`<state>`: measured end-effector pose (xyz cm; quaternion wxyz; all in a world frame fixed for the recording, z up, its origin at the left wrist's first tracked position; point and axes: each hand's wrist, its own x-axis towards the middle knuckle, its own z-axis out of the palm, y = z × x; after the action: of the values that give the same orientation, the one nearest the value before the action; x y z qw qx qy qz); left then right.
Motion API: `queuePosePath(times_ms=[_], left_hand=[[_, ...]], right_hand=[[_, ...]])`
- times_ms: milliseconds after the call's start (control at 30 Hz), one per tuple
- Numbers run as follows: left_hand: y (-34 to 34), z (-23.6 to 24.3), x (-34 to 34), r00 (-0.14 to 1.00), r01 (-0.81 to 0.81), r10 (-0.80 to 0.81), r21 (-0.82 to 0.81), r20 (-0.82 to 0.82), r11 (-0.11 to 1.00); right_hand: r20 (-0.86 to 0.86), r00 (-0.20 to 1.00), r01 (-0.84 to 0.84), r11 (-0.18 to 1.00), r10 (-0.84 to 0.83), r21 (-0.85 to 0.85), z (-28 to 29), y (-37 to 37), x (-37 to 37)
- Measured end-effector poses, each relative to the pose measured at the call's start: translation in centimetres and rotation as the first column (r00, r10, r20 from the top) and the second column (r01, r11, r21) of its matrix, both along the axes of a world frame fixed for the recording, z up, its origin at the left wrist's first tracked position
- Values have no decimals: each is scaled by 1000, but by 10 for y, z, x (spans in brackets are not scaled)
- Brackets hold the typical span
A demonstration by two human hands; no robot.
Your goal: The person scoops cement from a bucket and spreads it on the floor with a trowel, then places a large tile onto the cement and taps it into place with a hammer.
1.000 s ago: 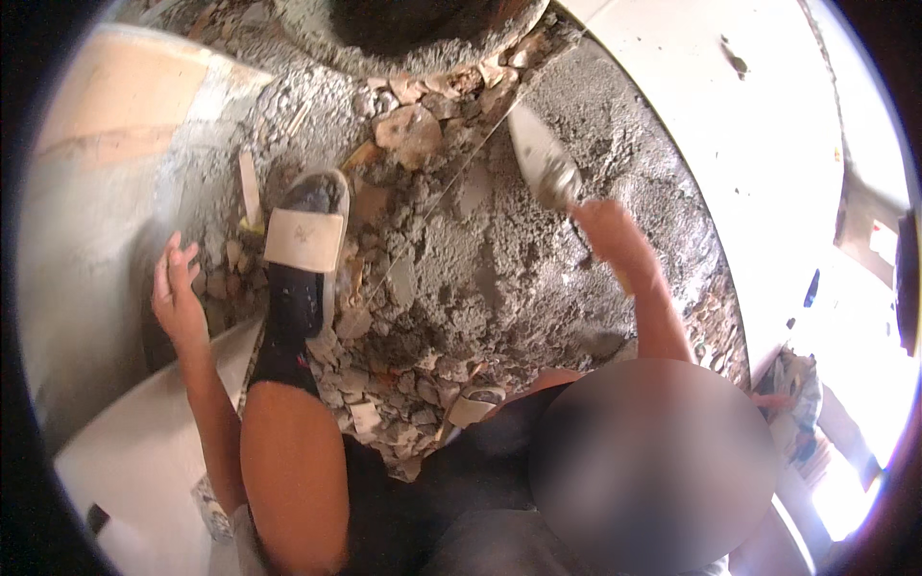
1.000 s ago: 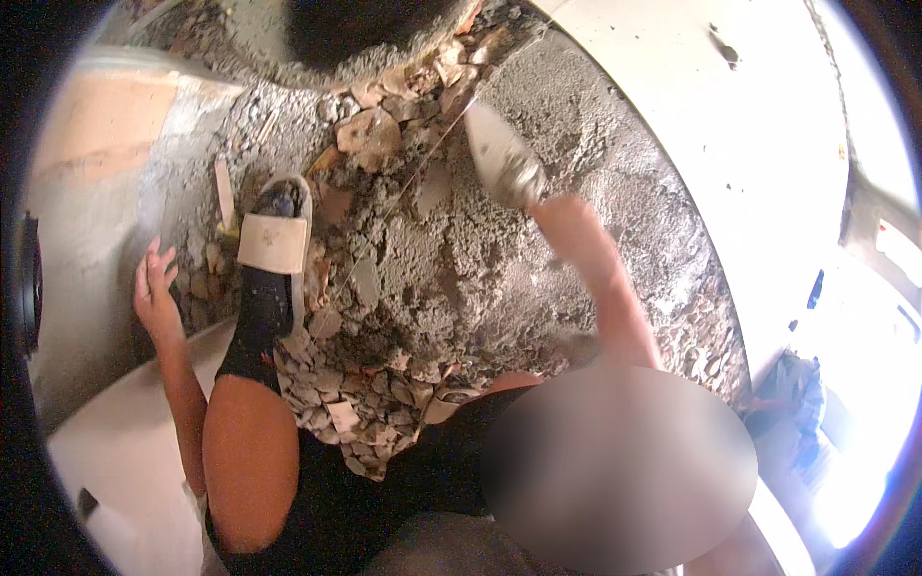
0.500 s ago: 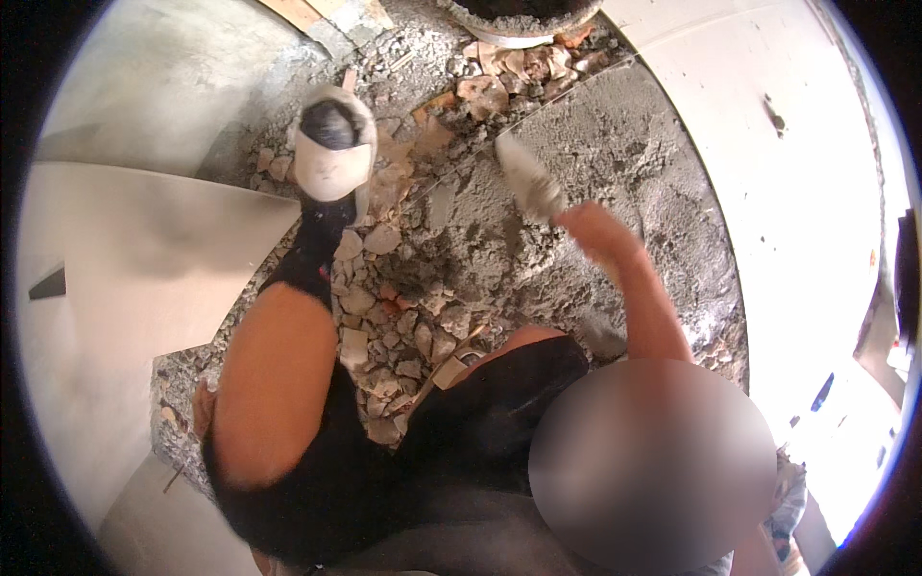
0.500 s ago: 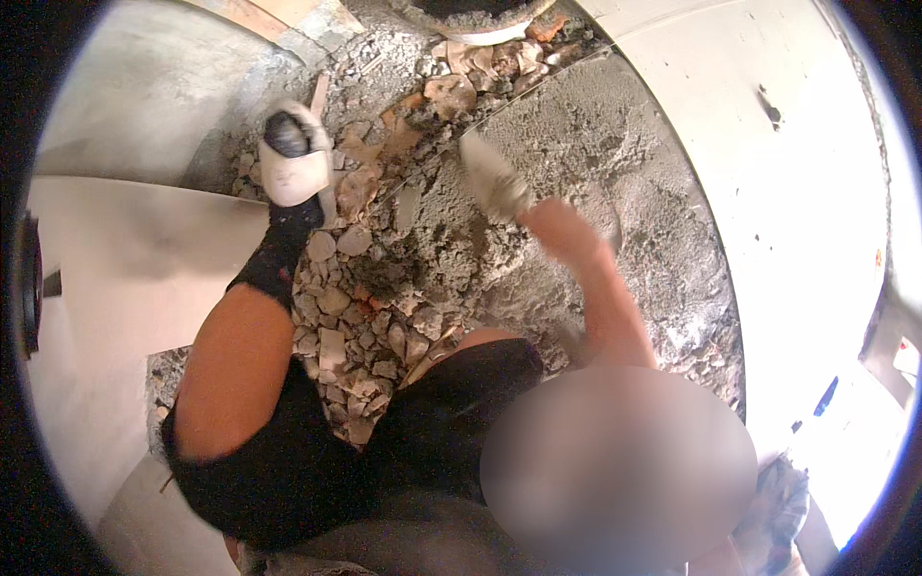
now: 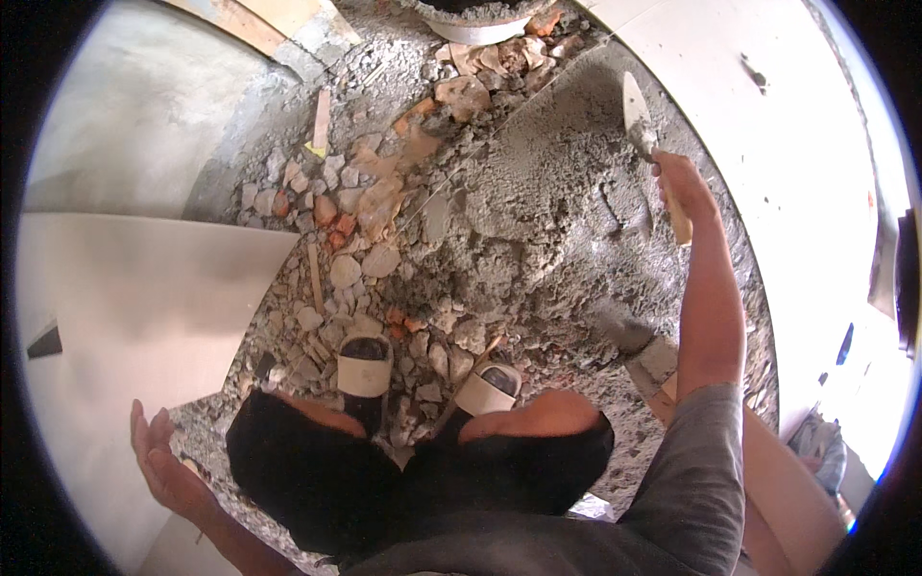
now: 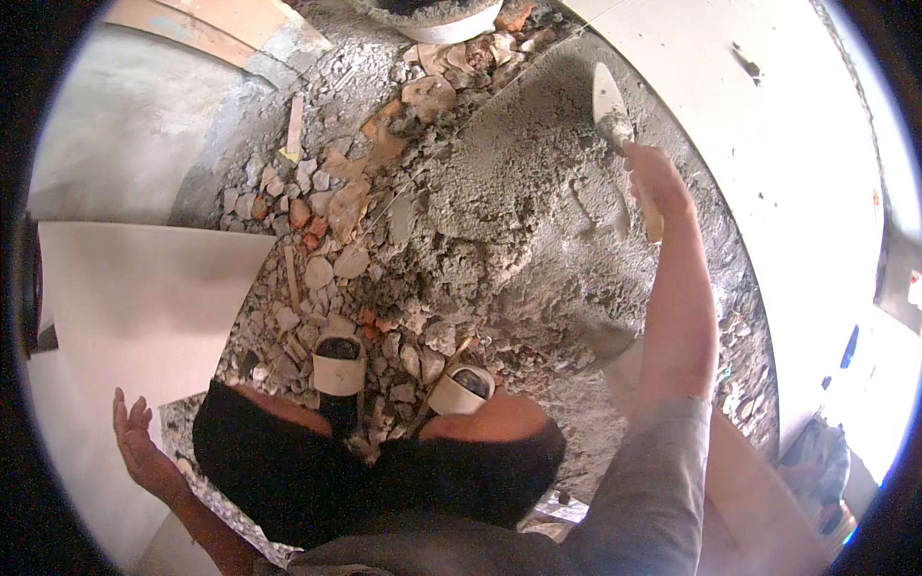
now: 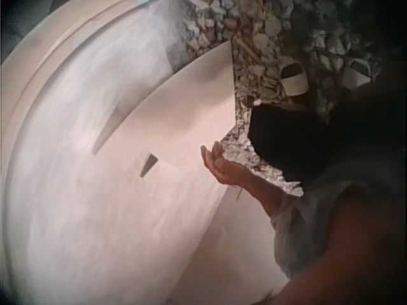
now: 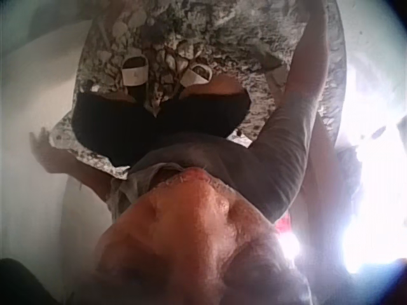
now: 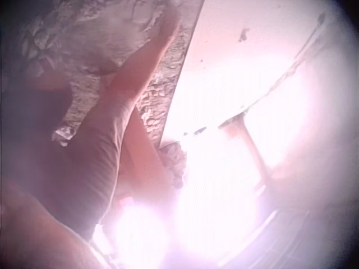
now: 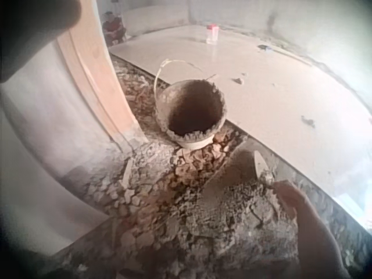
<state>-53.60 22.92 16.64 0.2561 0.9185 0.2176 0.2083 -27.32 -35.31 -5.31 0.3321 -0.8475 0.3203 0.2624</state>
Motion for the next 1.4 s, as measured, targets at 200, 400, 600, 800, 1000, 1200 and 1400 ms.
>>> queuePosePath(times_ms=[200,400,600,800,1000,1200,1400], left_hand=[[-22,2,55,951,267,-222,-213,213,940],[-50,-20,76,925,337,-199,-459,323,822],[-73,-41,66,838,543,-381,-669,390,508],[-63,-32,66,836,530,-418,-720,355,449],[-43,-36,62,835,535,-387,-742,391,404],[-32,-38,67,811,563,-393,-760,433,324],[-32,-36,66,801,577,-386,-763,457,292]], right_hand=[[-64,573,-817,563,817,-126,-31,52,-86],[-138,529,-833,543,837,106,-11,97,-123],[-194,835,-515,856,514,52,-3,131,-41],[-231,622,-653,658,748,375,-17,175,-117],[-103,723,-683,729,684,48,4,109,-131],[-225,312,-941,269,923,-204,-55,149,-198],[-91,819,-538,813,567,223,-15,192,-215]])
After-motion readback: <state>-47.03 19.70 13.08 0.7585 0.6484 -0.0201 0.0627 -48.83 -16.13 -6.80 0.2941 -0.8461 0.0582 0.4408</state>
